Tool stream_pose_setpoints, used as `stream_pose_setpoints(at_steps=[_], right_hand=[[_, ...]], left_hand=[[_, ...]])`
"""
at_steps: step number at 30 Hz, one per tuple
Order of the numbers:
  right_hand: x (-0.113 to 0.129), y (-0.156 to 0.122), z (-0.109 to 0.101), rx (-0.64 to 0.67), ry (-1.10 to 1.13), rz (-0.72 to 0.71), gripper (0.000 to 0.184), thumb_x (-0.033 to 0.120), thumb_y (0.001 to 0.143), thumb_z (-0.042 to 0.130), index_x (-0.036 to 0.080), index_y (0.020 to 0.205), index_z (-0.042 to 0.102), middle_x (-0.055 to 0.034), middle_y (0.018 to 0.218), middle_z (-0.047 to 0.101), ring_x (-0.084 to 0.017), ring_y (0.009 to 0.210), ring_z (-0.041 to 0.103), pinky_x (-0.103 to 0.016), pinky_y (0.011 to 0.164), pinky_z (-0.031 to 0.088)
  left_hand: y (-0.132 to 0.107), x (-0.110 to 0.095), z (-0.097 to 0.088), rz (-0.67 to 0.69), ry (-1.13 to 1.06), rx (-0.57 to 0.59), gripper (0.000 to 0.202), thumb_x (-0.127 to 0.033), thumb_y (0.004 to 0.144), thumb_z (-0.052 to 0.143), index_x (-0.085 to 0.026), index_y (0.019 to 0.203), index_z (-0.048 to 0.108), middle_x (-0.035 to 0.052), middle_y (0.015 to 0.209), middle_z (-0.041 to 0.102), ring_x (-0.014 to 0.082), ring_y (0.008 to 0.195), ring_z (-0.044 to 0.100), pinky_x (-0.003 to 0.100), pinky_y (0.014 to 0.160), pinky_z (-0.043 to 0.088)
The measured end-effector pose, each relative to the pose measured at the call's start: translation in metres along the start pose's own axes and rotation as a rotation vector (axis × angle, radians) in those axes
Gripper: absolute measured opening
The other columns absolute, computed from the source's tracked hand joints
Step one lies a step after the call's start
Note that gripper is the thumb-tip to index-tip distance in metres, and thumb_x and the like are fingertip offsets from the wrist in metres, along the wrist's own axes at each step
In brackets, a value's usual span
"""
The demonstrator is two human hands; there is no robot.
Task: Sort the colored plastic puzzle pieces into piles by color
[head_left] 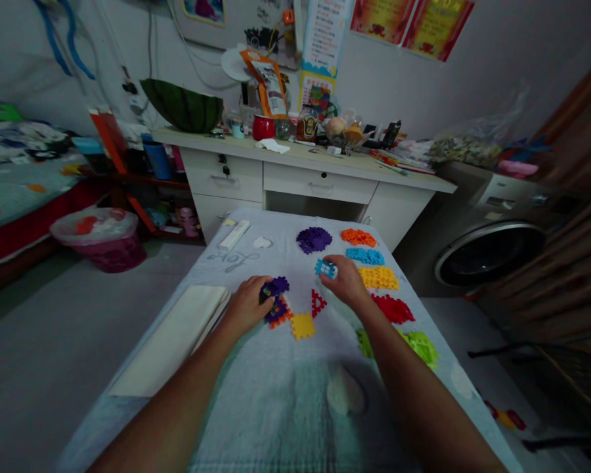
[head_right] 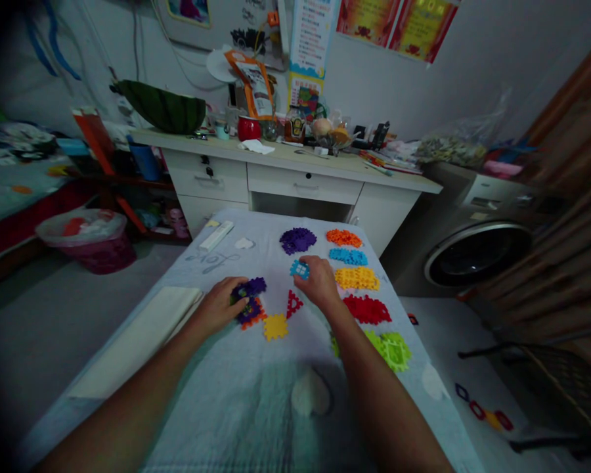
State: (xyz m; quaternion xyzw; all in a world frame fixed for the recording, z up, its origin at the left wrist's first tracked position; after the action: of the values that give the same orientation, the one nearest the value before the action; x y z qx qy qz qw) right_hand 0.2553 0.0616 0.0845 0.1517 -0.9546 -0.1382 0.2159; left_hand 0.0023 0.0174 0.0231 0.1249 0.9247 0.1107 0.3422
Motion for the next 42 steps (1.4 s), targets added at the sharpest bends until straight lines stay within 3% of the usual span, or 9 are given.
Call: stream_pose_setpoints(at_steps=[5, 11, 15, 19, 26, 30, 32, 38, 42], right_hand=[[-0.073, 0.036, -0.032, -0.073, -0.147, 0.157, 0.033, 0.021, 0.076, 0.064, 0.017, 0.109, 0.068, -0.0099, 0.112, 0.07, -0.023, 0.101, 0.064, -0.036, 0.093, 0.046], [-0.154, 0.056, -0.048, -0.016, -0.221, 0.369, 0.032, 0.016, 0.076, 0.064, 0.015, 0.108, 0.069, -0.0109, 0.108, 0.071, -0.021, 0.093, 0.066, -0.028, 0.082, 0.048], [-0.181, 0.063, -0.045, 0.055, -0.187, 0.451, 0.035, 0.014, 0.073, 0.065, 0.014, 0.109, 0.068, -0.0079, 0.094, 0.072, -0.017, 0.078, 0.065, -0.023, 0.067, 0.046], [-0.186, 0.067, -0.041, 0.086, -0.176, 0.465, 0.038, 0.012, 0.071, 0.065, 0.015, 0.108, 0.068, -0.0048, 0.082, 0.07, -0.015, 0.066, 0.062, -0.023, 0.061, 0.045], [-0.169, 0.067, -0.043, 0.001, -0.183, 0.425, 0.031, 0.009, 0.073, 0.062, 0.016, 0.103, 0.069, -0.0097, 0.102, 0.071, -0.021, 0.089, 0.067, -0.03, 0.082, 0.05], [-0.129, 0.062, -0.045, -0.13, -0.105, 0.276, 0.028, 0.011, 0.079, 0.058, 0.017, 0.105, 0.067, -0.0113, 0.115, 0.067, -0.023, 0.109, 0.062, -0.038, 0.099, 0.045], [-0.098, 0.053, -0.04, -0.073, -0.039, 0.185, 0.027, 0.014, 0.081, 0.058, 0.017, 0.107, 0.066, -0.0111, 0.116, 0.067, -0.023, 0.11, 0.061, -0.04, 0.1, 0.044], [0.004, -0.013, -0.009, 0.387, 0.137, -0.129, 0.033, 0.019, 0.082, 0.064, 0.021, 0.116, 0.064, -0.0082, 0.122, 0.065, -0.02, 0.11, 0.06, -0.036, 0.098, 0.044], [0.032, -0.045, 0.009, 0.475, 0.023, -0.197, 0.044, 0.012, 0.075, 0.067, 0.014, 0.119, 0.062, -0.0132, 0.122, 0.062, -0.024, 0.116, 0.055, -0.037, 0.1, 0.039]], left_hand=[[0.0, 0.003, 0.002, 0.019, -0.027, -0.017, 0.039, -0.026, 0.079, 0.056, -0.018, 0.117, 0.059, 0.0092, 0.116, 0.064, 0.0255, 0.111, 0.058, 0.041, 0.1, 0.045], [0.0, 0.001, 0.0, 0.017, -0.033, -0.03, 0.037, -0.027, 0.077, 0.057, -0.02, 0.114, 0.06, 0.0078, 0.113, 0.065, 0.0253, 0.108, 0.06, 0.041, 0.098, 0.046], [0.001, 0.001, -0.001, 0.002, -0.035, -0.014, 0.037, -0.028, 0.078, 0.057, -0.019, 0.114, 0.06, 0.0085, 0.114, 0.065, 0.0256, 0.109, 0.059, 0.041, 0.099, 0.046], [0.002, 0.003, 0.0, 0.008, -0.036, 0.006, 0.038, -0.029, 0.079, 0.057, -0.018, 0.115, 0.06, 0.0092, 0.116, 0.064, 0.0258, 0.112, 0.058, 0.042, 0.1, 0.045], [0.001, 0.004, 0.001, 0.018, -0.037, 0.002, 0.037, -0.03, 0.079, 0.057, -0.019, 0.115, 0.06, 0.0088, 0.115, 0.065, 0.026, 0.11, 0.059, 0.043, 0.099, 0.045], [0.001, 0.001, -0.001, 0.011, -0.046, -0.008, 0.037, -0.028, 0.078, 0.058, -0.019, 0.114, 0.061, 0.0088, 0.114, 0.065, 0.0255, 0.109, 0.059, 0.042, 0.098, 0.046], [0.001, 0.0, -0.001, 0.01, -0.053, -0.015, 0.037, -0.029, 0.079, 0.058, -0.018, 0.114, 0.061, 0.0094, 0.114, 0.064, 0.0257, 0.109, 0.059, 0.042, 0.099, 0.046], [0.0, -0.001, -0.002, 0.013, -0.029, -0.018, 0.04, -0.041, 0.082, 0.06, -0.018, 0.114, 0.061, 0.0104, 0.114, 0.063, 0.0271, 0.109, 0.058, 0.043, 0.098, 0.046], [0.0, -0.003, -0.002, 0.016, -0.018, -0.01, 0.04, -0.04, 0.08, 0.062, -0.018, 0.114, 0.061, 0.01, 0.114, 0.064, 0.027, 0.109, 0.058, 0.043, 0.098, 0.045]])
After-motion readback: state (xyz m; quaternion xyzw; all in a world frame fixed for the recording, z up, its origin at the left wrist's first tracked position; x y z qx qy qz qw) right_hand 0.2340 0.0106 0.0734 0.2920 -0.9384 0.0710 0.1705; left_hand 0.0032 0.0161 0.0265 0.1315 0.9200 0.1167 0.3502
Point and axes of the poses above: each hand's wrist, its own y-axis towards the middle knuckle, its own z-axis out of the palm, x = y × z, the point moved 3 cm from there along y, towards the middle knuckle
